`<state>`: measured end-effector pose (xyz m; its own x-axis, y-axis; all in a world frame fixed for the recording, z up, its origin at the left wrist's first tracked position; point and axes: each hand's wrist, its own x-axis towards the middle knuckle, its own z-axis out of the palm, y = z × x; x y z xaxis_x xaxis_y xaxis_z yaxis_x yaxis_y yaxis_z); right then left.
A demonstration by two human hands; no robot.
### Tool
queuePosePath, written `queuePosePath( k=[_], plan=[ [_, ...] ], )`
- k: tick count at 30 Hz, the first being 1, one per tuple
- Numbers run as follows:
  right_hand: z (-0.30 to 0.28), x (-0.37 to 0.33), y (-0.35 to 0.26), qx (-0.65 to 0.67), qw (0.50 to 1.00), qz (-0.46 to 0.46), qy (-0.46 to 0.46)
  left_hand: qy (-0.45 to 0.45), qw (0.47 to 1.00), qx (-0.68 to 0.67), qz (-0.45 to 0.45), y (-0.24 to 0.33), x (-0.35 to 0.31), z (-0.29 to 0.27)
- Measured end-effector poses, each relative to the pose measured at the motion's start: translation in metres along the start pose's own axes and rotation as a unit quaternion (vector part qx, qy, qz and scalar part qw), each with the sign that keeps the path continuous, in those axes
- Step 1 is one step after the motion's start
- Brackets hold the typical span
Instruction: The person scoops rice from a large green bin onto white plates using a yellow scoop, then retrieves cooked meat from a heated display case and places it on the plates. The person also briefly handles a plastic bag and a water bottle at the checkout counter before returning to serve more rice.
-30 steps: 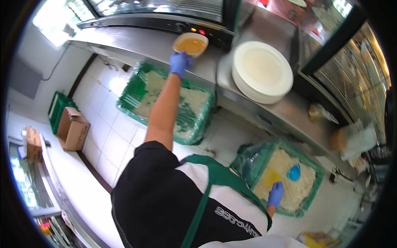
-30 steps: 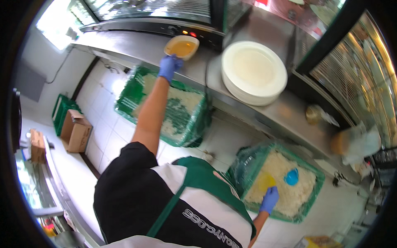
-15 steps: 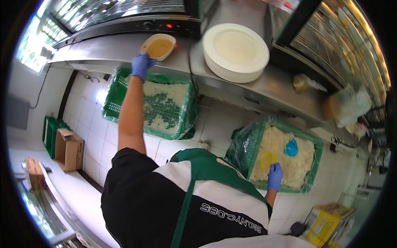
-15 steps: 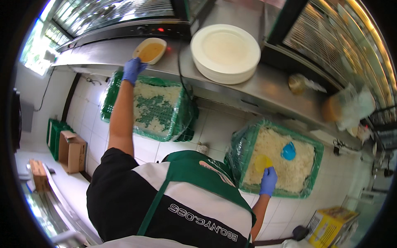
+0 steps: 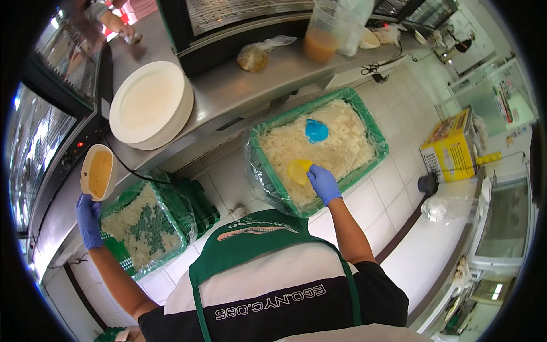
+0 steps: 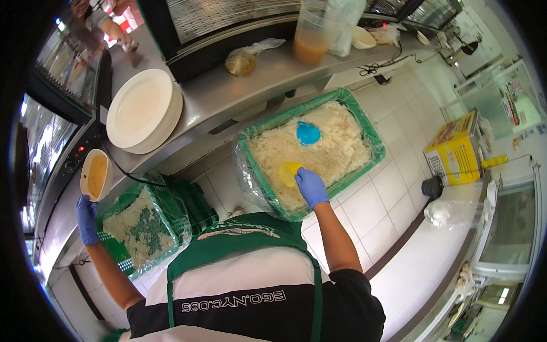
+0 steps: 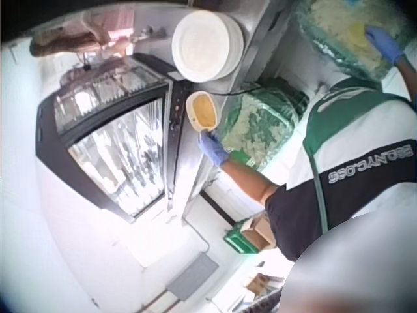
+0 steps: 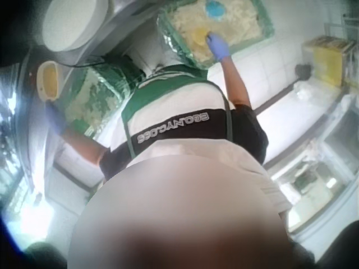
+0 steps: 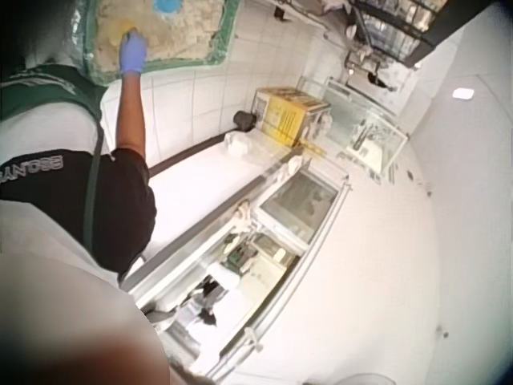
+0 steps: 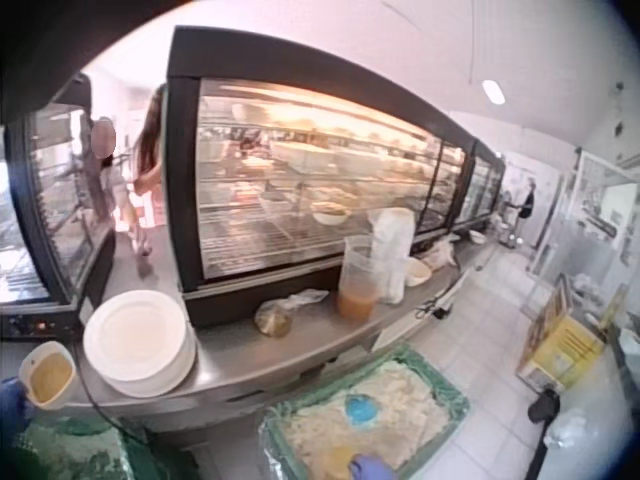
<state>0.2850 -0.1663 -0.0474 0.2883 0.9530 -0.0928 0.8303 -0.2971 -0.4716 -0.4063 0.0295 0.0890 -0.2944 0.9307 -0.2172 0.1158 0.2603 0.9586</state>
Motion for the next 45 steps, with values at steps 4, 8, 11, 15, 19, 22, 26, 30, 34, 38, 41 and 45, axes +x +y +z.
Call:
queuePosePath(
  k=[4,8,11,15,19,22,26,30,34,38,41,45],
  plan=[
    [-0.01,-0.003,-0.008,0.033,0.999,0.027,-0.001,-0.072,0.996,0.04,0.028,0.044,-0.034,0.061],
    [-0.004,-0.004,0.001,0.111,0.992,0.036,0.038,-0.164,0.984,0.048,0.043,0.082,-0.056,0.132],
    [-0.022,0.001,-0.013,0.179,0.98,0.074,0.036,-0.201,0.979,0.02,0.017,0.101,-0.063,0.189],
    [-0.056,0.014,-0.038,0.257,0.963,0.044,0.07,-0.245,0.969,-0.003,0.011,0.104,-0.063,0.258],
    [-0.086,0.048,-0.051,0.194,0.957,-0.083,0.199,-0.267,0.963,-0.037,-0.008,0.09,-0.058,0.324],
    [-0.136,0.074,-0.103,0.105,0.938,-0.184,0.274,-0.26,0.965,-0.042,-0.007,0.083,-0.058,0.364],
    [-0.165,0.117,-0.158,0.104,0.91,-0.265,0.302,-0.257,0.964,-0.069,-0.01,0.06,-0.043,0.405],
    [-0.146,0.17,-0.192,0.045,0.9,-0.356,0.248,-0.231,0.968,-0.097,-0.03,0.05,-0.043,0.433],
    [-0.115,0.204,-0.216,-0.098,0.921,-0.336,0.171,-0.218,0.965,-0.142,-0.027,0.046,-0.036,0.447],
    [-0.098,0.222,-0.239,-0.151,0.915,-0.348,0.14,-0.199,0.96,-0.195,-0.025,0.043,-0.035,0.445],
    [-0.089,0.233,-0.251,-0.177,0.916,-0.337,0.128,-0.192,0.958,-0.206,-0.048,0.043,-0.04,0.432],
    [-0.087,0.251,-0.255,-0.2,0.931,-0.299,0.066,-0.234,0.952,-0.197,-0.002,0.058,-0.062,0.39]
  ],
)
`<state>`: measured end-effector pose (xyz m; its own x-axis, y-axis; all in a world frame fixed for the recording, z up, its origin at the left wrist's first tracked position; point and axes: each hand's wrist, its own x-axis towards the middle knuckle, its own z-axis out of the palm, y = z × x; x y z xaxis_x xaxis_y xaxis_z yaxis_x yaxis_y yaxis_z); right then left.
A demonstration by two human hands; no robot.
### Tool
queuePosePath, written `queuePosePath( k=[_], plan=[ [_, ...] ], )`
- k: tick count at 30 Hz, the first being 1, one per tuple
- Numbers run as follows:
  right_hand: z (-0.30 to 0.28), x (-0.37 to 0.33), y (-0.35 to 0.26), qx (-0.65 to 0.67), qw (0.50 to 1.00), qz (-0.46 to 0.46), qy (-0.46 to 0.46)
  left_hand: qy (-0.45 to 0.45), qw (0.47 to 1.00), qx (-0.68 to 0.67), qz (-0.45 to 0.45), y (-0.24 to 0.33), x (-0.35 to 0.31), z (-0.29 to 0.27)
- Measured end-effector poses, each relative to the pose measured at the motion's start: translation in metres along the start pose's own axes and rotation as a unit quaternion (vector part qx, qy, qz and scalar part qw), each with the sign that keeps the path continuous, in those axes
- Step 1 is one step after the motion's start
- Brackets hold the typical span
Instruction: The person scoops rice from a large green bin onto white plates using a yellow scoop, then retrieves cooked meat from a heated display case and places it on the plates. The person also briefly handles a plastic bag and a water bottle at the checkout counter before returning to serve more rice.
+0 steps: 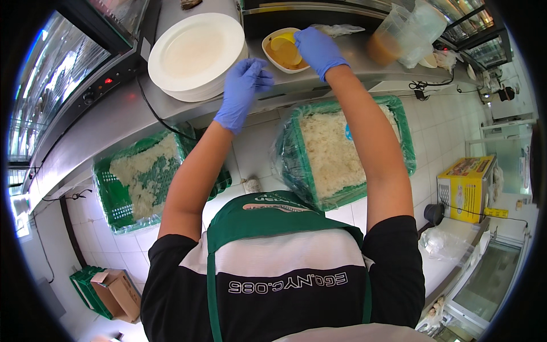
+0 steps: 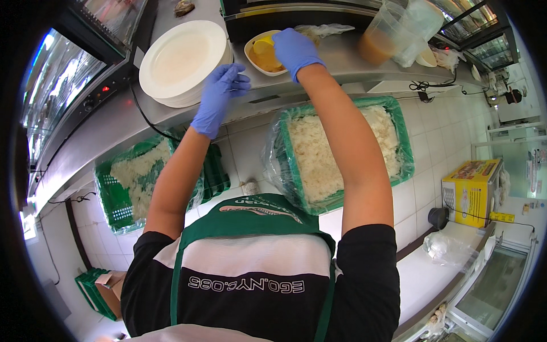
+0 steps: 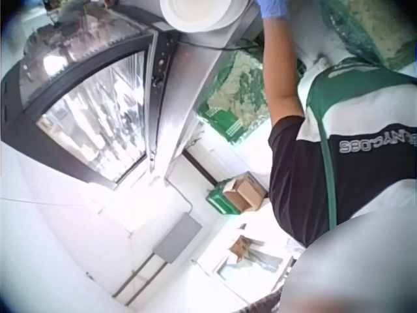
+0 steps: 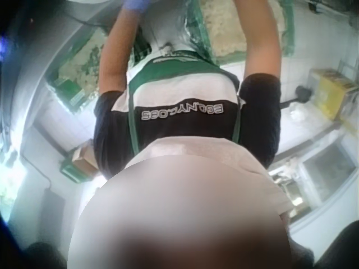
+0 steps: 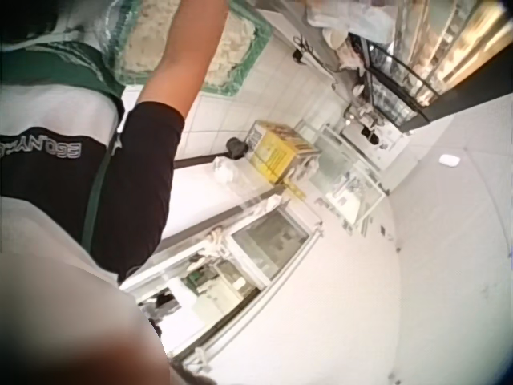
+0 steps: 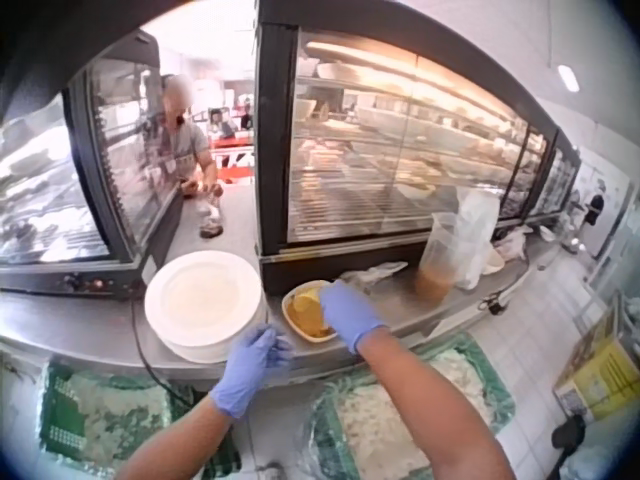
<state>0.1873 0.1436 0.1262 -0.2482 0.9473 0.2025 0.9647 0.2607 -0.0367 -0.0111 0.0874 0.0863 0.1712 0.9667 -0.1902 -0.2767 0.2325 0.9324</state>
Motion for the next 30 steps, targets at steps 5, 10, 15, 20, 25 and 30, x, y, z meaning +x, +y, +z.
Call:
queuePosePath(
  k=[5,10,15,20,25,30],
  plan=[
    [-0.002,0.004,-0.001,-0.033,0.997,-0.027,0.064,-0.029,0.996,-0.083,-0.003,0.028,-0.015,-0.034],
    [0.002,-0.004,-0.005,-0.071,0.98,-0.117,0.148,-0.038,0.993,-0.115,-0.004,0.039,-0.024,-0.043],
    [-0.002,-0.025,-0.003,-0.035,0.986,-0.065,0.147,0.068,0.985,0.123,0.099,0.053,-0.024,-0.055],
    [-0.01,-0.044,0.04,0.24,0.943,0.138,0.185,0.367,0.623,0.62,0.304,0.055,0.003,-0.13],
    [0.009,-0.114,0.095,0.422,0.837,0.287,0.197,0.247,0.766,0.578,0.136,0.068,0.022,-0.219],
    [0.036,-0.256,0.129,0.297,0.906,0.262,0.148,0.197,0.62,0.76,-0.008,0.09,0.051,-0.236]
  ],
)
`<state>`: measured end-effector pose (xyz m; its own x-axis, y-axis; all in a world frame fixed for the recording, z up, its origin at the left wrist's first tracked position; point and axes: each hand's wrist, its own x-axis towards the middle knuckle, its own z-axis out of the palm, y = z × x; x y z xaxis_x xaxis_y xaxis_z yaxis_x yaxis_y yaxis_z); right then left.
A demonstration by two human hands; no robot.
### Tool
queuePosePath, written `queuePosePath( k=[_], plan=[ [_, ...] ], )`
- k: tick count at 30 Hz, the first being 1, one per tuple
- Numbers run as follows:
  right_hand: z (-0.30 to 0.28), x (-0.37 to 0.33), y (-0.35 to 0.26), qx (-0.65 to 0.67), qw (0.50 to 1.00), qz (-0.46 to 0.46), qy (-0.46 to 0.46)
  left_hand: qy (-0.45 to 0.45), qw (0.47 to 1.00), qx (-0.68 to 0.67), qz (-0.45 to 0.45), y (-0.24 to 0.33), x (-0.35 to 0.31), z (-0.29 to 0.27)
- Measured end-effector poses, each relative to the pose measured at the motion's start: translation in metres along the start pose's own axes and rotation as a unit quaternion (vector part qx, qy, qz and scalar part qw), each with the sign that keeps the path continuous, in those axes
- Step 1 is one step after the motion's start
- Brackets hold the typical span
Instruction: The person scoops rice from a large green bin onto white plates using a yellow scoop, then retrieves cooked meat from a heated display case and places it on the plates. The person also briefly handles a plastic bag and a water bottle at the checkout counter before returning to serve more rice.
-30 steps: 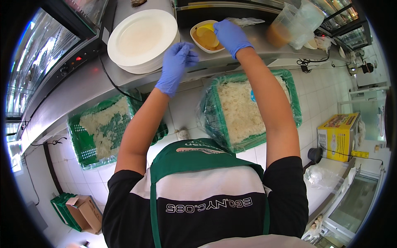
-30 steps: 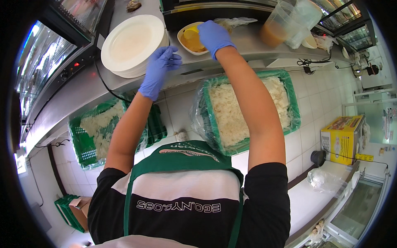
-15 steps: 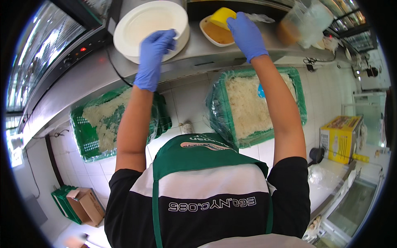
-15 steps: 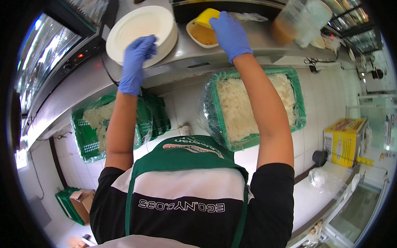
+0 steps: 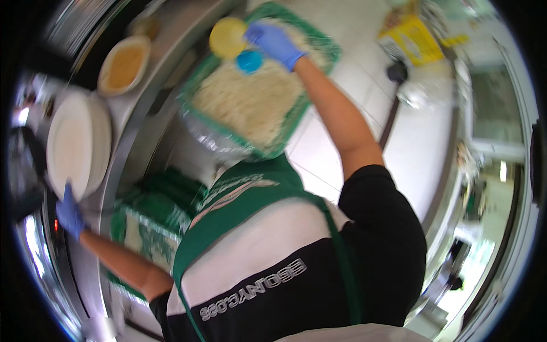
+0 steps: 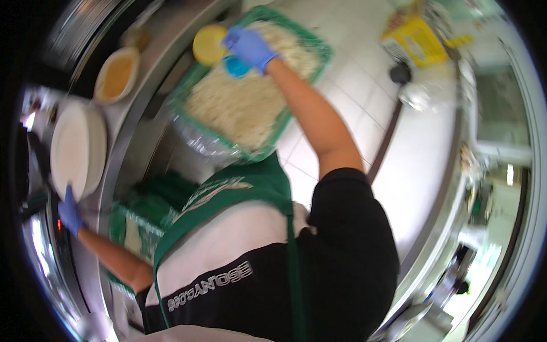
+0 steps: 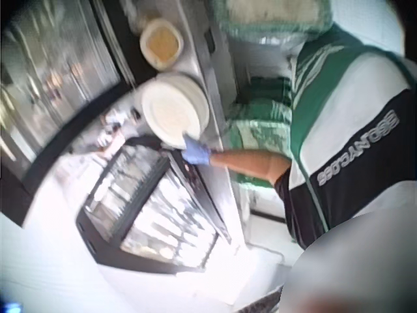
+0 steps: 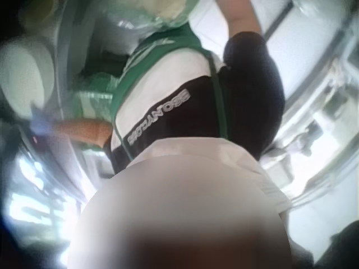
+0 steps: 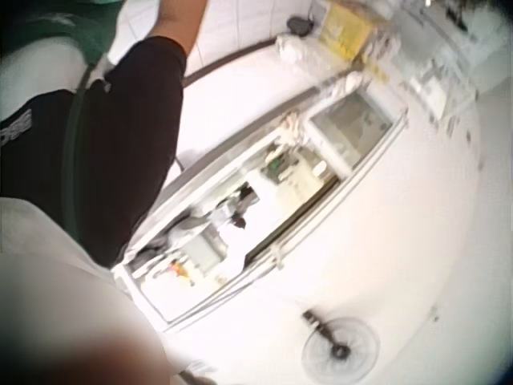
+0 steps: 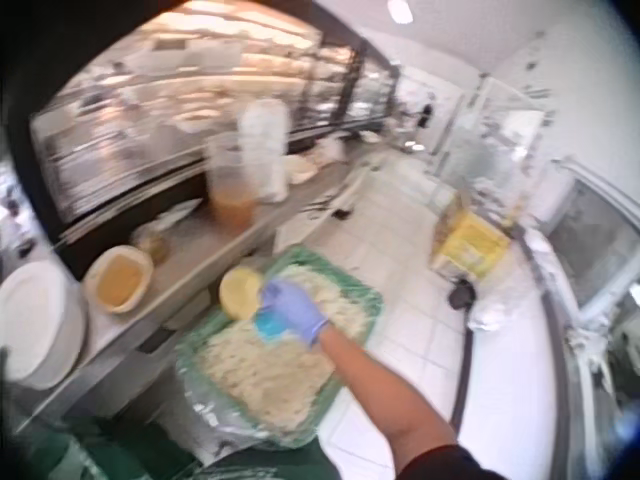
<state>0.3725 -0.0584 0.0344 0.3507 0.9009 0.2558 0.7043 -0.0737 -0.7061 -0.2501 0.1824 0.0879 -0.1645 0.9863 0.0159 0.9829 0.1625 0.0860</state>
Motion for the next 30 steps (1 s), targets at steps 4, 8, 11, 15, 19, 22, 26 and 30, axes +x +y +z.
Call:
queuePosePath(
  k=[4,8,11,15,19,22,26,30],
  plan=[
    [0.005,-0.084,0.044,-0.108,0.979,0.143,-0.098,-0.062,0.964,-0.258,0.0,-0.079,0.031,0.014],
    [0.023,-0.13,0.093,-0.187,0.953,0.194,-0.139,0.288,0.856,-0.266,0.337,-0.118,0.048,0.05],
    [0.04,-0.14,0.11,-0.202,0.938,0.243,-0.143,0.342,0.839,-0.259,0.335,-0.129,0.04,0.061],
    [0.074,-0.148,0.13,-0.221,0.953,0.209,0.004,0.316,0.845,-0.282,0.325,-0.189,0.021,0.027],
    [0.093,-0.137,0.123,-0.264,0.93,0.254,-0.031,0.153,0.86,-0.462,0.153,-0.118,-0.052,-0.04],
    [0.115,-0.146,0.147,-0.191,0.948,0.249,0.051,0.11,0.715,-0.69,0.02,-0.105,-0.081,-0.063],
    [0.108,-0.15,0.135,-0.293,0.933,0.196,-0.066,0.173,0.699,-0.686,-0.102,-0.037,-0.142,-0.088],
    [0.102,-0.144,0.136,-0.177,0.958,0.191,-0.119,0.136,0.681,-0.71,-0.121,-0.044,-0.141,-0.081]
  ],
)
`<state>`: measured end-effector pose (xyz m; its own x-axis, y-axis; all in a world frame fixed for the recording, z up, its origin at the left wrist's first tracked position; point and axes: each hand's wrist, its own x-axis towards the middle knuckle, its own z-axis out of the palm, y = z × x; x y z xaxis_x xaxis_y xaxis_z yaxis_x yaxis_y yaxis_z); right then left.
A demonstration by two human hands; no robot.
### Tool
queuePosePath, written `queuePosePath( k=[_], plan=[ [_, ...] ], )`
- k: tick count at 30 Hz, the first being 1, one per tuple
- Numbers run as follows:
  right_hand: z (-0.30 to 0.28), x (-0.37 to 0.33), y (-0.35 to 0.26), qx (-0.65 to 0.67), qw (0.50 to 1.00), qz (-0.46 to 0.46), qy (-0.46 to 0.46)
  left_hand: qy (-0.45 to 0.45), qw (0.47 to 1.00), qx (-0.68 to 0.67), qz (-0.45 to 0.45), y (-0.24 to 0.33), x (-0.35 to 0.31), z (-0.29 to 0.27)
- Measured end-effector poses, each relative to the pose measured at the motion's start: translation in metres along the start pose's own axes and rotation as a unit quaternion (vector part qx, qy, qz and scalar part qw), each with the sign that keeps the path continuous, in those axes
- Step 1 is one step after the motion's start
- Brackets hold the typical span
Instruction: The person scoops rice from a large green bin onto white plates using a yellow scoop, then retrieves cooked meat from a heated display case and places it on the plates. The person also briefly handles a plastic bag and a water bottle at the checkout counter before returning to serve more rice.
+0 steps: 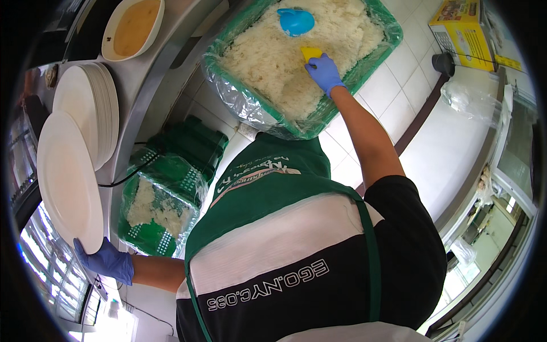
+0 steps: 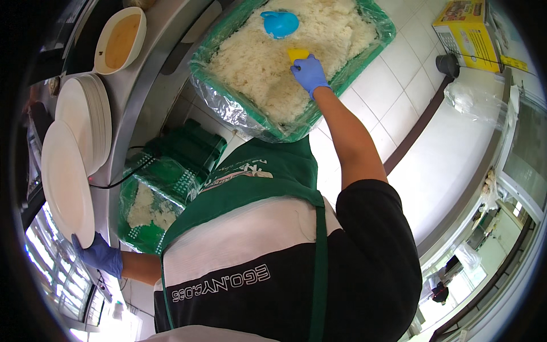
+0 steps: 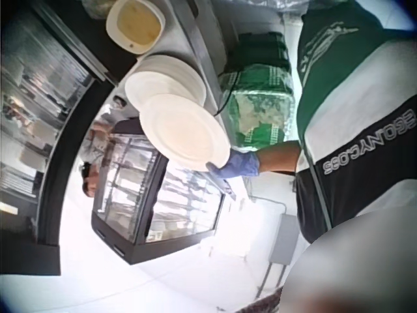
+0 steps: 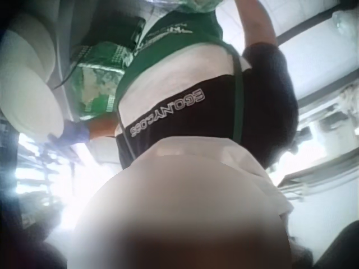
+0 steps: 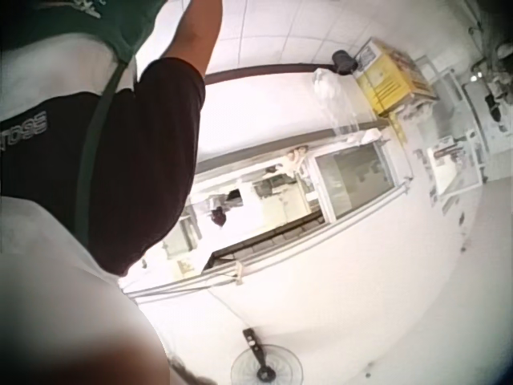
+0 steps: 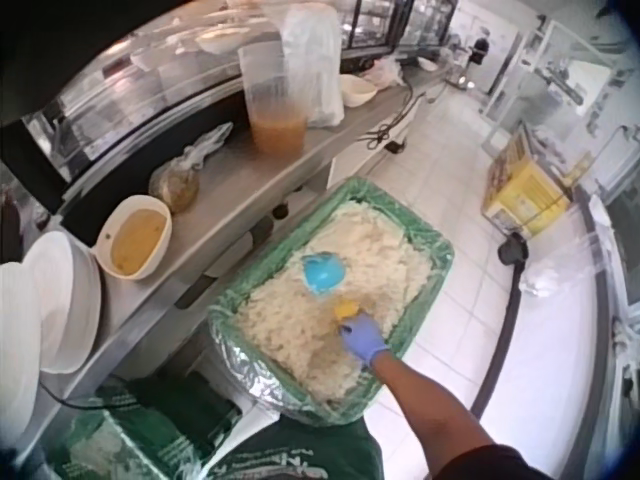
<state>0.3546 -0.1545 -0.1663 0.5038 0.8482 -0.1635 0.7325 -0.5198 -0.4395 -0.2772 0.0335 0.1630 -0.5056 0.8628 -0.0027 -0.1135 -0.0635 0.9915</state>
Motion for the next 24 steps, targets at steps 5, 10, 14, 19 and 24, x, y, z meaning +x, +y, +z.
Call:
queuePosePath(
  k=[5,10,14,19,24],
  plan=[
    [-0.01,0.001,-0.019,0.047,0.994,-0.004,-0.096,-0.016,0.999,0.029,-0.008,-0.007,0.001,0.015],
    [0.0,-0.005,-0.029,0.189,0.97,-0.014,-0.154,-0.041,0.998,-0.017,-0.044,-0.004,-0.007,0.031],
    [0.01,-0.024,-0.044,0.271,0.946,-0.004,-0.175,-0.026,0.998,-0.025,-0.056,-0.002,-0.015,0.031],
    [0.014,-0.027,-0.064,0.328,0.925,0.022,-0.192,-0.043,0.996,-0.014,-0.072,-0.002,-0.037,0.046],
    [0.007,-0.014,-0.05,0.519,0.793,0.158,-0.278,-0.043,0.996,0.004,-0.083,-0.005,-0.053,0.063]
  ],
)
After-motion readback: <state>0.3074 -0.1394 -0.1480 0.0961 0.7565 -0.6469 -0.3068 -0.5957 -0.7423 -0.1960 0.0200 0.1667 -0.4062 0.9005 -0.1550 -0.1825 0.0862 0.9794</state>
